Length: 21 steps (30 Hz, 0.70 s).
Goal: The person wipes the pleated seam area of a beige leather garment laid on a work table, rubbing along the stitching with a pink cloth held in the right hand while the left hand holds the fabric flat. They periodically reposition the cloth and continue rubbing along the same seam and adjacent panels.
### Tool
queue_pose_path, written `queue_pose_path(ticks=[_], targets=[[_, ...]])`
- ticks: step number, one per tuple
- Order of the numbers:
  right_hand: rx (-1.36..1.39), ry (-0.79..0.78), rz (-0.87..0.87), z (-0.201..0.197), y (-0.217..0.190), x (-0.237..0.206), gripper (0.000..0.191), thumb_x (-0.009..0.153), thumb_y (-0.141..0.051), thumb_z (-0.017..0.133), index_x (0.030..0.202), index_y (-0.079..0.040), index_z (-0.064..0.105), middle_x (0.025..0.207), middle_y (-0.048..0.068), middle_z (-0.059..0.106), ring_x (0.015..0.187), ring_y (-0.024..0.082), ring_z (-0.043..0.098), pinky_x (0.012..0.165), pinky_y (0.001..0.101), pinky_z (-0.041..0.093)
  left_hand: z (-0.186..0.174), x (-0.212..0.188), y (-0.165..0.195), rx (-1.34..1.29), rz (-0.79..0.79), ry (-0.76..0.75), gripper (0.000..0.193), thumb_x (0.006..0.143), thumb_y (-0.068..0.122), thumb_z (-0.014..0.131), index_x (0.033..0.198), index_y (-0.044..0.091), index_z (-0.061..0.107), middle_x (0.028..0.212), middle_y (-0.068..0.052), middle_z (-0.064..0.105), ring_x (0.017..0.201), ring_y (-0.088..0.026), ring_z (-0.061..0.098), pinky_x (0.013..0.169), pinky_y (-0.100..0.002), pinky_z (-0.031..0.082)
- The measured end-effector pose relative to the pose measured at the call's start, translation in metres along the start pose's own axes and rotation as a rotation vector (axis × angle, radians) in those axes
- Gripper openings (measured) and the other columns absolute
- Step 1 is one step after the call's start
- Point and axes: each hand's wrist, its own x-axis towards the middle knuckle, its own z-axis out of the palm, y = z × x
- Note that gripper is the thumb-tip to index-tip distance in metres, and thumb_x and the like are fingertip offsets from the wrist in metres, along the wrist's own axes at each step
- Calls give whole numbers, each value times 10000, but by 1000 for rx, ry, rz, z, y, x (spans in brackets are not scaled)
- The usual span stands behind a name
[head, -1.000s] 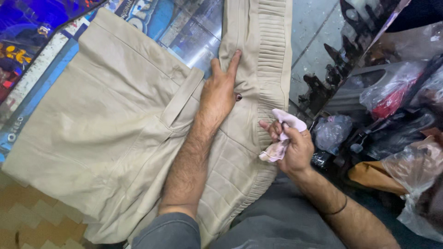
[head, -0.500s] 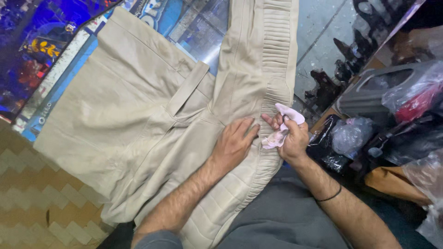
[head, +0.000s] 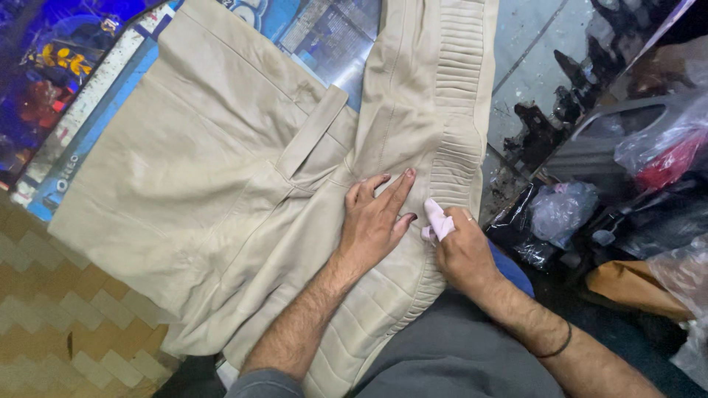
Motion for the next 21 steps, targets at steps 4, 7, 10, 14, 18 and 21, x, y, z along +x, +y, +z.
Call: queue_pose_path(ticks=[4,7,10,14,18,21], targets=[[-194,-173,78,8,-3,1,447,799,-23,636,1242,33,620,950,173,575,874,362,563,765,457,500,0,0,-3,-55,-43,-56,950,807,269,855,1612,119,372,1452,2,551,1346,-276,496,1143,-485,306],[-296,-110,23,18,-3,4,581,798,-19,599,1368,93,590,955,164,562,872,345,545,754,440,501,0,-1,-3,-18,-7,-38,915,816,251,827,1602,117,377,1541,0,536,1362,-276,478,1152,-480,289],[-377,-181,70,23,-4,6,172,800,-100,622,965,-55,602,1002,123,574,948,326,560,793,445,504,-2,-3,-2,138,85,-60,847,821,241,798,1567,183,402,1568,28,544,1386,-255,449,1163,-482,256],[-377,-174,78,21,-9,4,481,776,-60,605,1233,76,674,942,148,565,891,343,555,739,459,496,-1,-3,0,38,32,-74,887,851,250,776,1605,137,323,1525,43,547,1440,-257,415,1190,-508,225],[-408,-218,129,22,-13,11,289,796,-91,604,1028,47,707,962,149,571,909,343,557,768,476,495,3,-1,-1,25,21,-66,975,849,252,776,1637,74,230,1551,20,535,1450,-260,410,1197,-508,224],[-409,-240,179,21,-17,10,204,814,-90,597,942,21,710,999,146,578,943,341,562,797,479,496,4,-2,-1,27,13,-60,988,860,274,784,1647,69,222,1562,23,530,1458,-250,411,1204,-501,228]])
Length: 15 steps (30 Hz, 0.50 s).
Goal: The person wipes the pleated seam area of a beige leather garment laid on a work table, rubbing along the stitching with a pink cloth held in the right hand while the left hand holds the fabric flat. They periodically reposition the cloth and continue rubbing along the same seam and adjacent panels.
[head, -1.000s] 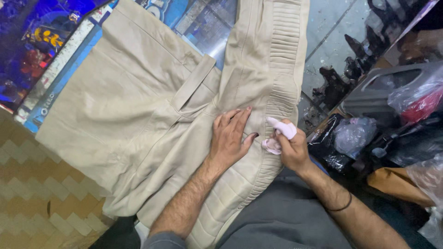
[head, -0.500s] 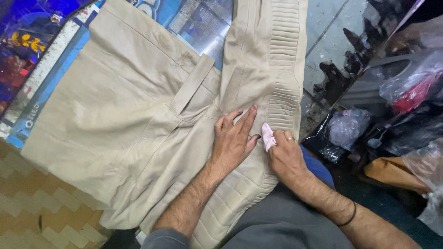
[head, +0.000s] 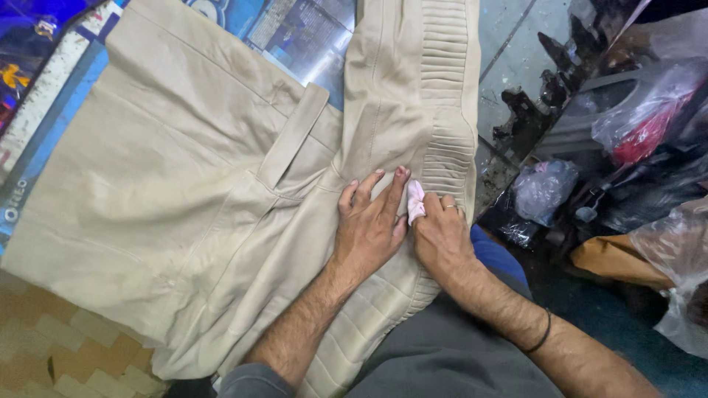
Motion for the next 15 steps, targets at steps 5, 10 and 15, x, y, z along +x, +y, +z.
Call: queue_pose_path(ticks=[5,10,15], targets=[[-7,33,-60,0,-1,-4,230,785,-113,605,931,24,717,976,161,576,935,357,562,800,487,493,-2,1,-2,-13,4,16,978,843,294,788,1634,76,255,1548,6,542,1443,-255,413,1195,-493,229],[-84,-43,-1,-1,-1,3,172,800,-105,601,880,-5,716,1054,159,589,994,346,568,851,476,499,-4,0,-2,23,2,11,948,844,284,783,1632,96,291,1471,1,580,1437,-245,430,1201,-484,223],[-65,7,-109,-10,0,2,320,786,-109,603,1040,48,717,992,163,587,943,356,567,790,482,494,-6,1,-3,-7,3,29,927,872,302,775,1630,76,293,1477,-18,570,1421,-258,430,1206,-487,217]])
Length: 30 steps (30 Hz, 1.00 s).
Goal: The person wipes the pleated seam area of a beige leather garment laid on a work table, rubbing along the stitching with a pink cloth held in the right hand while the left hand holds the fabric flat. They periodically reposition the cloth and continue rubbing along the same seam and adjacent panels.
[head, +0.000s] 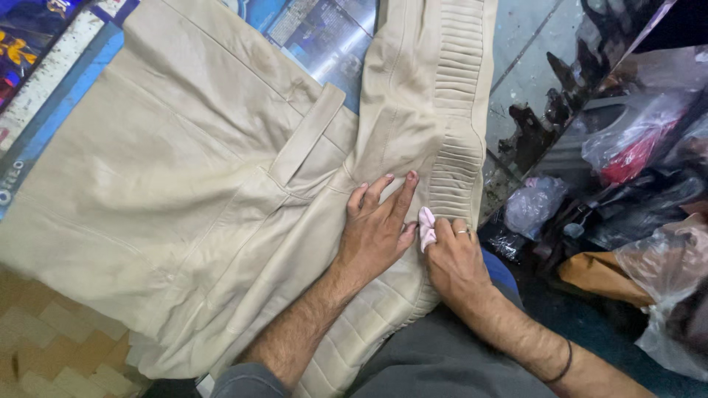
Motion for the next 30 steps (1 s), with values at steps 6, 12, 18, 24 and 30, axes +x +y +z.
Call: queue_pose_path(ticks=[6,12,18,24,30], targets=[[-30,-55,31,0,5,4,345,771,-95,593,1064,34,720,999,148,585,947,352,572,773,476,514,-2,0,0,2,-5,-13,935,855,291,780,1626,75,300,1475,-13,568,1427,-258,431,1203,-480,227],[-108,-20,-1,-1,5,8,237,802,-123,605,964,7,719,1026,145,585,964,344,577,797,464,520,-2,0,0,48,30,30,942,843,270,793,1625,80,301,1505,-2,566,1429,-249,431,1201,-468,235],[-185,-28,-87,-5,6,5,347,805,-159,613,1055,46,740,1022,149,577,968,336,577,777,463,504,-1,-3,1,-23,-8,-7,965,825,295,805,1620,68,309,1493,-18,551,1420,-266,430,1195,-484,227],[-293,-141,-63,-7,9,10,215,776,-186,622,890,-34,723,1037,133,589,995,314,586,807,432,511,-1,-4,2,50,26,24,946,834,288,804,1618,87,315,1531,-3,540,1432,-249,421,1204,-471,225],[-422,32,-191,-15,6,6,349,802,-217,608,1062,-31,749,955,100,600,918,271,585,788,453,452,-5,-3,0,-11,11,4,931,844,301,792,1613,64,324,1511,-21,536,1429,-262,408,1199,-484,224]])
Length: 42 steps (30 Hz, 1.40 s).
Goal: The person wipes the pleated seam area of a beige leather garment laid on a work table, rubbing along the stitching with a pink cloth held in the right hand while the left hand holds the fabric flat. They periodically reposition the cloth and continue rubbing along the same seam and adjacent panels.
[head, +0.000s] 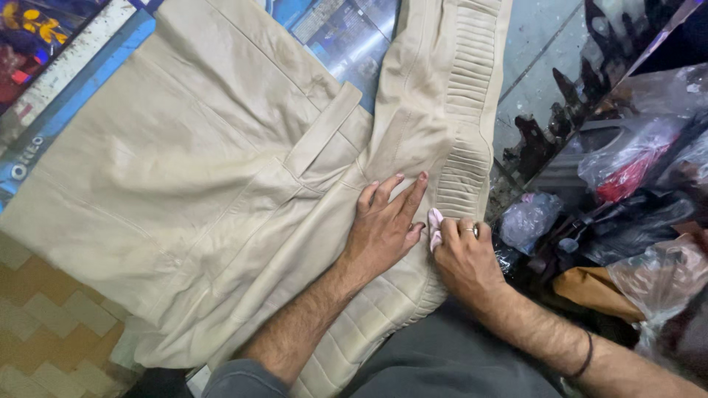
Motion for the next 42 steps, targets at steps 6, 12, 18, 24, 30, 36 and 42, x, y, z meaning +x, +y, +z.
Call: queue_pose_path(ticks=[6,12,18,24,30,36,42], targets=[[-5,-160,67,1,0,8,223,816,-260,605,913,-112,740,1012,74,610,985,266,605,844,471,428,1,1,0,42,3,2,914,842,285,786,1612,87,335,1514,-7,536,1431,-248,408,1191,-476,232],[-27,-84,71,-1,-5,3,262,813,-247,620,977,-97,759,948,70,599,908,272,609,797,485,414,3,-2,-1,16,12,20,934,837,285,791,1618,72,324,1531,-11,525,1432,-260,410,1195,-479,239],[-15,-65,78,1,-8,6,292,798,-242,621,1006,-92,761,946,54,600,890,249,607,778,473,401,3,-3,-2,-31,1,39,944,836,288,801,1615,62,319,1530,-25,526,1435,-265,421,1201,-488,240],[53,-124,115,-4,-2,9,204,805,-241,627,925,-127,747,963,47,599,910,259,606,767,480,394,3,2,-2,15,14,39,948,828,276,805,1612,66,315,1514,-30,543,1419,-261,428,1193,-482,239],[85,-73,99,-1,-7,-3,307,835,-202,603,1080,-79,742,995,64,604,929,273,598,782,485,402,0,0,1,-26,-2,17,970,817,284,811,1611,52,306,1486,-42,548,1415,-268,428,1181,-493,239],[484,-79,168,-11,1,-46,384,790,-87,581,1159,-66,683,1006,87,608,977,292,598,813,496,414,-1,0,-1,-82,15,44,969,806,269,823,1600,66,305,1468,-57,569,1393,-279,450,1162,-504,258],[444,1,192,-4,4,-25,288,768,-125,622,1046,-82,685,1026,87,614,965,276,613,817,482,405,3,-2,-3,-105,3,56,976,831,209,805,1623,51,258,1484,-86,564,1420,-282,457,1211,-523,269]])
